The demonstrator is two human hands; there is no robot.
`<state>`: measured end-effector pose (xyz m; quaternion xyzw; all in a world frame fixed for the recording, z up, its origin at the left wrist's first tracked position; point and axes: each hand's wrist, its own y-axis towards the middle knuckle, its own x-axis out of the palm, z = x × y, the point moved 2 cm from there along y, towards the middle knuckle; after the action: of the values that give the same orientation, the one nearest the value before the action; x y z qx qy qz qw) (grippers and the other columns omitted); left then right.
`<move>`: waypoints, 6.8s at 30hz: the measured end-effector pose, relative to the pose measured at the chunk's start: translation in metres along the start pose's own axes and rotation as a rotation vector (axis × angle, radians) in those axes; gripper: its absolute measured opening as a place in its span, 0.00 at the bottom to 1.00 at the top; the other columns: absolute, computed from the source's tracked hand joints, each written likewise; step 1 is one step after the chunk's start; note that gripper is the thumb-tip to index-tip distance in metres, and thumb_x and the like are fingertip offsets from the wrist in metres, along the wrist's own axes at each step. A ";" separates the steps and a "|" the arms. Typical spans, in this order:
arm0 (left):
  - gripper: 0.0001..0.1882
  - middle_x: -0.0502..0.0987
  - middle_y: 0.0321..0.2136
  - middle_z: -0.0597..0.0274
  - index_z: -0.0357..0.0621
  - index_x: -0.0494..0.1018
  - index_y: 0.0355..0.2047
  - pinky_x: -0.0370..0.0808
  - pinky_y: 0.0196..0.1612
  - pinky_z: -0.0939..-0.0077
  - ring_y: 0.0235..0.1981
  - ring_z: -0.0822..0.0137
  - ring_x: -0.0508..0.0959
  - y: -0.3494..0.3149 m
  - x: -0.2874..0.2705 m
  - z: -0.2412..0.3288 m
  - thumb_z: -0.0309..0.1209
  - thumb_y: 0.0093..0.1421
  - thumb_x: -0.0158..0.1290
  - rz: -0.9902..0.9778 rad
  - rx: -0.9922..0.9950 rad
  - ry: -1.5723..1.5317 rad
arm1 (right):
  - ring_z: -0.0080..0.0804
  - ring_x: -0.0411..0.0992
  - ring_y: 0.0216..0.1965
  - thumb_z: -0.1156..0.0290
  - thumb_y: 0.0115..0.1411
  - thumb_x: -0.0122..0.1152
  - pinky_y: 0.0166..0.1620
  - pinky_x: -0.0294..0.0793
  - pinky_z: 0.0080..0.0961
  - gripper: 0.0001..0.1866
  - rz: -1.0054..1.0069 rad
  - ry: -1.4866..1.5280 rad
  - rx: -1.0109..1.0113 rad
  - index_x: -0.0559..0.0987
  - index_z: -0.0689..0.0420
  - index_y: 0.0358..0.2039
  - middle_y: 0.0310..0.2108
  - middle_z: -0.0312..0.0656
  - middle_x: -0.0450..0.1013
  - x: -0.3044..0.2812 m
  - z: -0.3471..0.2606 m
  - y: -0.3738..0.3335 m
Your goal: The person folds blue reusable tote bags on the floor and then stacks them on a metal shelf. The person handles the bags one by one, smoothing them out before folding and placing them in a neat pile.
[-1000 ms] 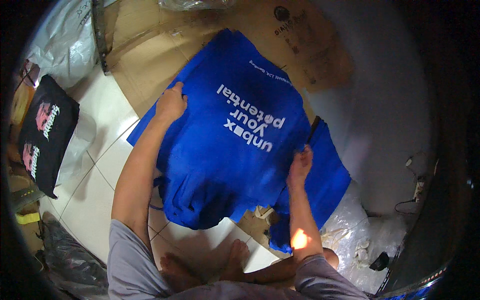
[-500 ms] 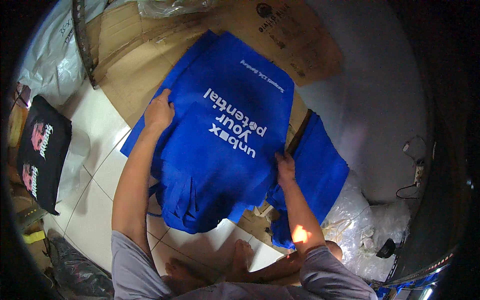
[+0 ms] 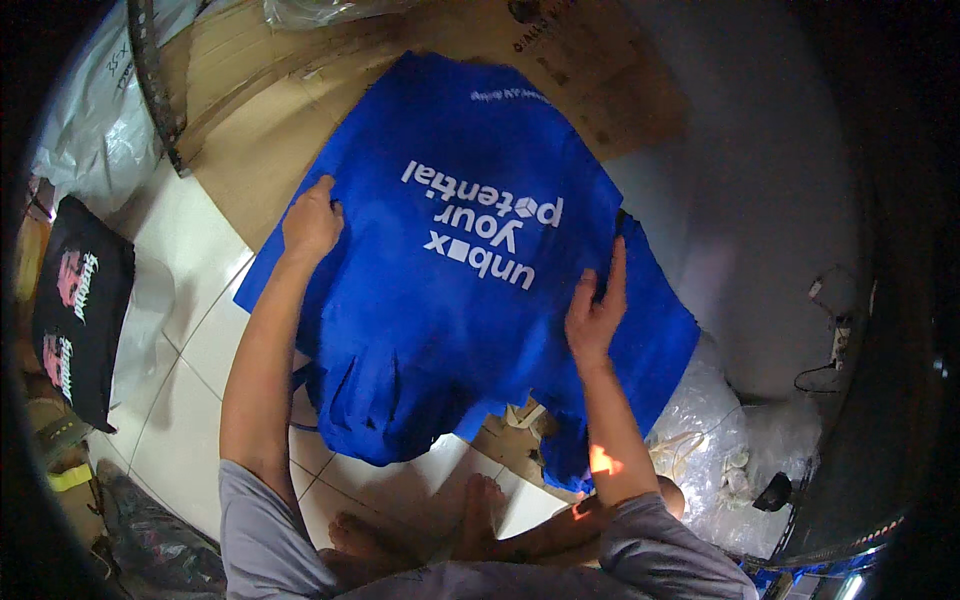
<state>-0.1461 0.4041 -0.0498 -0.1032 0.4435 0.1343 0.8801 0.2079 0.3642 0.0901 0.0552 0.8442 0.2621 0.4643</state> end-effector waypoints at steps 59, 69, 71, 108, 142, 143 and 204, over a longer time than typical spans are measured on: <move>0.27 0.71 0.46 0.41 0.37 0.64 0.54 0.68 0.51 0.59 0.48 0.45 0.71 -0.029 0.002 0.007 0.20 0.50 0.50 0.256 0.195 -0.167 | 0.60 0.69 0.44 0.62 0.57 0.54 0.48 0.69 0.43 0.25 -0.212 -0.433 0.282 0.66 0.72 0.45 0.42 0.67 0.69 0.079 0.148 -0.074; 0.24 0.72 0.44 0.38 0.38 0.63 0.52 0.70 0.48 0.55 0.45 0.41 0.73 -0.012 -0.005 -0.003 0.20 0.53 0.45 0.199 0.280 -0.237 | 0.57 0.71 0.45 0.63 0.55 0.56 0.49 0.69 0.39 0.21 -0.233 -0.244 0.799 0.71 0.65 0.45 0.42 0.59 0.72 0.071 0.134 -0.068; 0.25 0.72 0.44 0.36 0.39 0.62 0.54 0.69 0.49 0.55 0.45 0.40 0.72 0.002 0.004 -0.020 0.21 0.54 0.45 0.201 0.212 -0.177 | 0.53 0.70 0.48 0.66 0.56 0.54 0.51 0.68 0.37 0.22 -0.252 -0.169 0.767 0.69 0.64 0.49 0.45 0.57 0.71 0.070 0.133 -0.070; 0.37 0.68 0.51 0.40 0.37 0.61 0.57 0.65 0.56 0.61 0.51 0.45 0.70 0.007 -0.020 -0.012 0.43 0.50 0.57 -0.057 -0.044 0.051 | 0.33 0.66 0.45 0.63 0.56 0.58 0.42 0.68 0.43 0.21 -0.235 0.452 1.326 0.68 0.56 0.48 0.43 0.38 0.68 0.053 0.086 -0.090; 0.36 0.75 0.43 0.52 0.38 0.62 0.56 0.71 0.50 0.69 0.42 0.61 0.76 -0.032 -0.036 0.003 0.28 0.43 0.57 -0.545 0.043 -0.886 | 0.46 0.63 0.55 0.53 0.53 0.64 0.51 0.70 0.38 0.48 -0.335 -0.575 0.662 0.48 0.64 0.63 0.59 0.54 0.58 0.075 0.129 -0.067; 0.37 0.75 0.43 0.50 0.37 0.62 0.56 0.71 0.50 0.69 0.42 0.61 0.76 -0.034 -0.036 0.009 0.27 0.43 0.57 -0.529 0.064 -0.862 | 0.45 0.63 0.55 0.51 0.53 0.62 0.51 0.70 0.38 0.48 -0.338 -0.316 0.630 0.48 0.65 0.63 0.59 0.55 0.58 0.074 0.127 -0.064; 0.33 0.74 0.46 0.53 0.40 0.65 0.54 0.72 0.50 0.66 0.45 0.61 0.75 -0.168 -0.042 0.386 0.38 0.50 0.62 -1.085 0.395 -1.181 | 0.37 0.70 0.45 0.60 0.53 0.59 0.51 0.69 0.32 0.26 0.352 0.925 0.873 0.70 0.59 0.51 0.45 0.42 0.71 -0.456 0.089 -0.137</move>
<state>0.1756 0.3562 0.2206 -0.0589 -0.1882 -0.3579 0.9127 0.5571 0.1283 0.3285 0.2572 0.9637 -0.0359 -0.0613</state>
